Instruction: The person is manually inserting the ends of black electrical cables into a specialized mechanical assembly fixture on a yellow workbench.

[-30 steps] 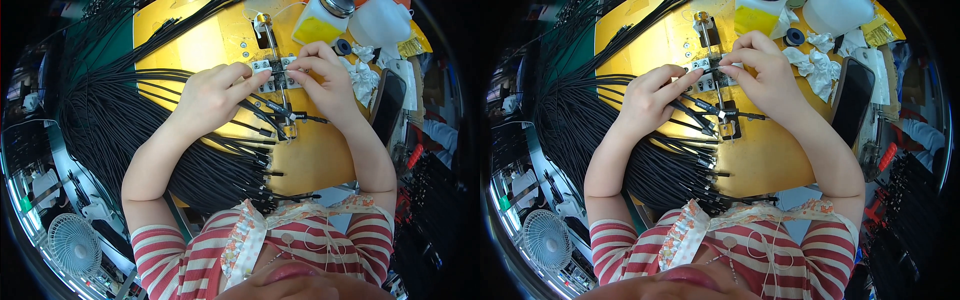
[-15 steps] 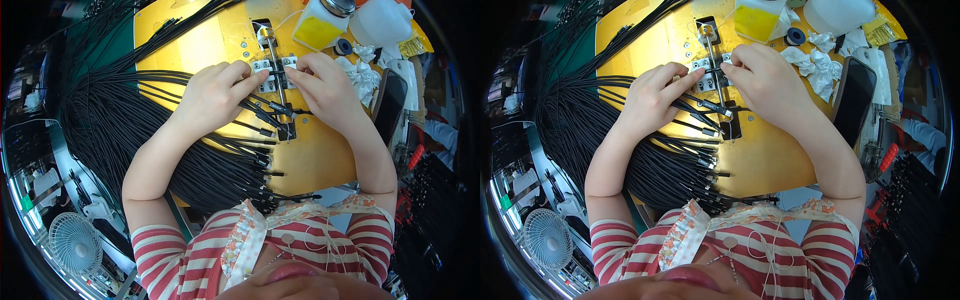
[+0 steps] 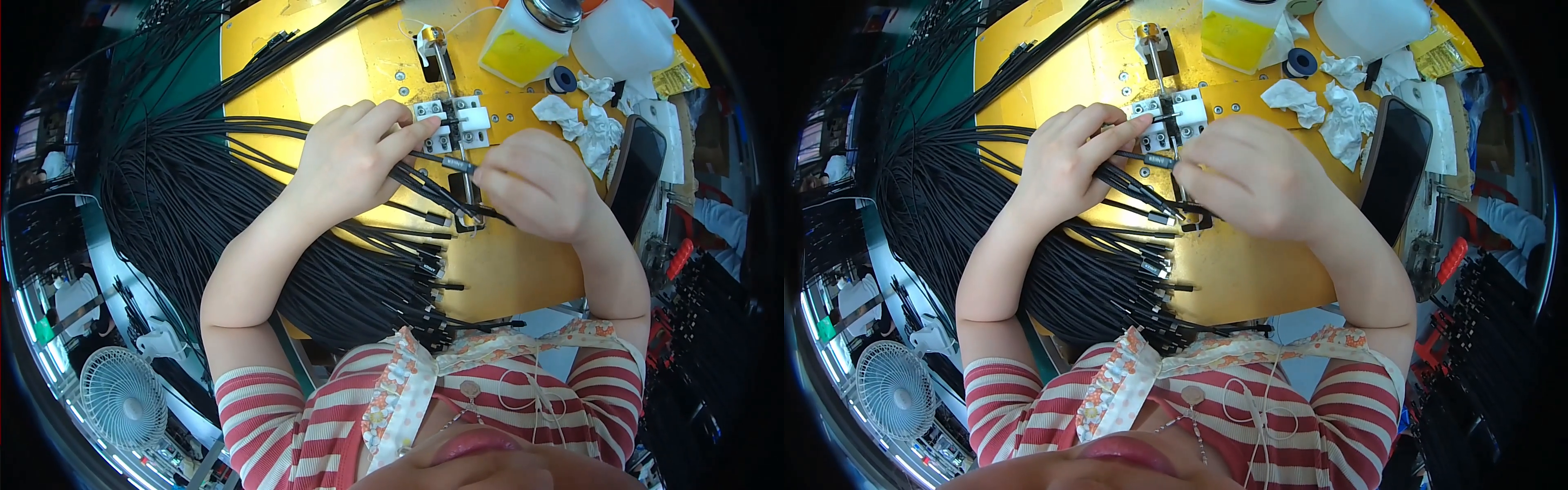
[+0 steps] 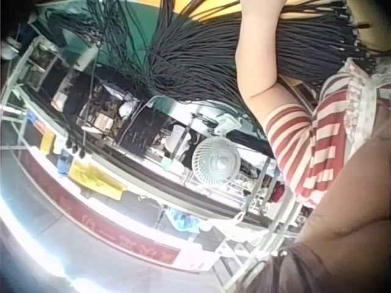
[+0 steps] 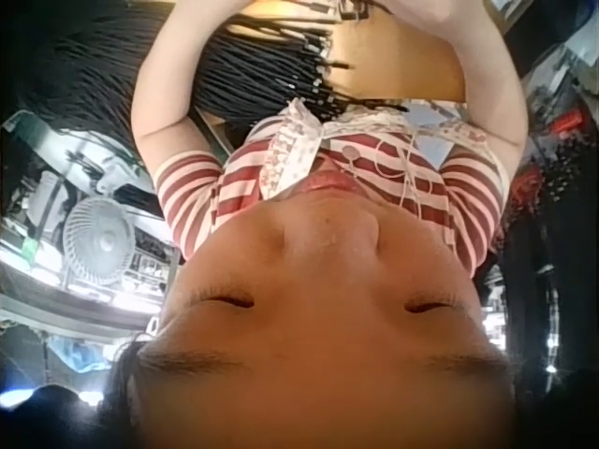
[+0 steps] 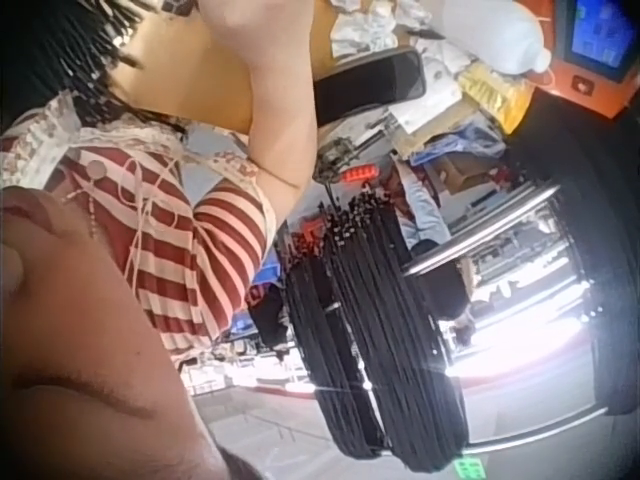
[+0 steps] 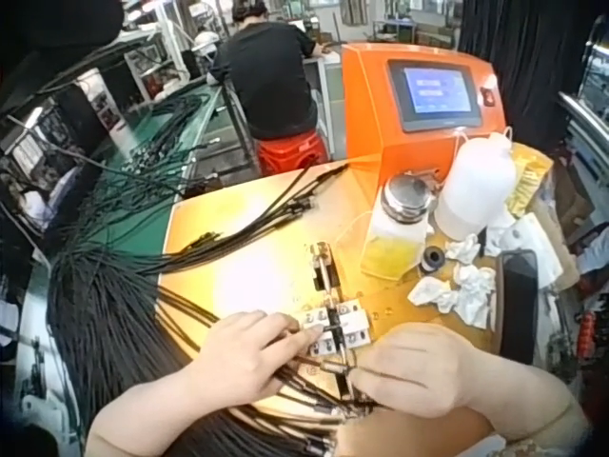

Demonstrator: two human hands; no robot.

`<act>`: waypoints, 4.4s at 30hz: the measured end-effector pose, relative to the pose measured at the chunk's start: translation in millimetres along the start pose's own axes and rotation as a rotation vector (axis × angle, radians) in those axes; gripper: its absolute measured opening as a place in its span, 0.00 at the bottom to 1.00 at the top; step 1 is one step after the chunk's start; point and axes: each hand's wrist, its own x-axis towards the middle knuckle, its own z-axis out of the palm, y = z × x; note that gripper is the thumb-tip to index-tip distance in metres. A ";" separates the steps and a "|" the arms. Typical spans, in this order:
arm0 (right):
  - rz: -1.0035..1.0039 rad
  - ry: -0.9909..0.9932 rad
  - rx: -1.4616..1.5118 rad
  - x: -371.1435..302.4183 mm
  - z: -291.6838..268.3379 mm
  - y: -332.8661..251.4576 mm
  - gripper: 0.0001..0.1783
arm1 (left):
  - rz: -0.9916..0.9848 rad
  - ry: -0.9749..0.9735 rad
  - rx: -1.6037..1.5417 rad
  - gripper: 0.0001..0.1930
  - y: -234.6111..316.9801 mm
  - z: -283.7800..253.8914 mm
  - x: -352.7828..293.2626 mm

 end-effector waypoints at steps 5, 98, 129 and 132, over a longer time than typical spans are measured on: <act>0.102 0.096 -0.008 -0.3 6.5 4.7 0.13 | 0.014 0.035 0.058 0.25 -0.4 3.0 -4.3; 0.426 -0.189 0.064 0.0 -13.5 5.5 0.11 | 0.002 -0.061 0.024 0.24 0.0 -4.6 1.0; 0.381 0.113 0.334 6.5 5.4 1.3 0.09 | 0.036 -0.004 -0.147 0.29 1.6 -3.9 -7.6; 0.401 0.124 0.271 4.0 12.1 11.9 0.06 | -0.021 -0.004 -0.088 0.30 4.2 -0.2 -5.0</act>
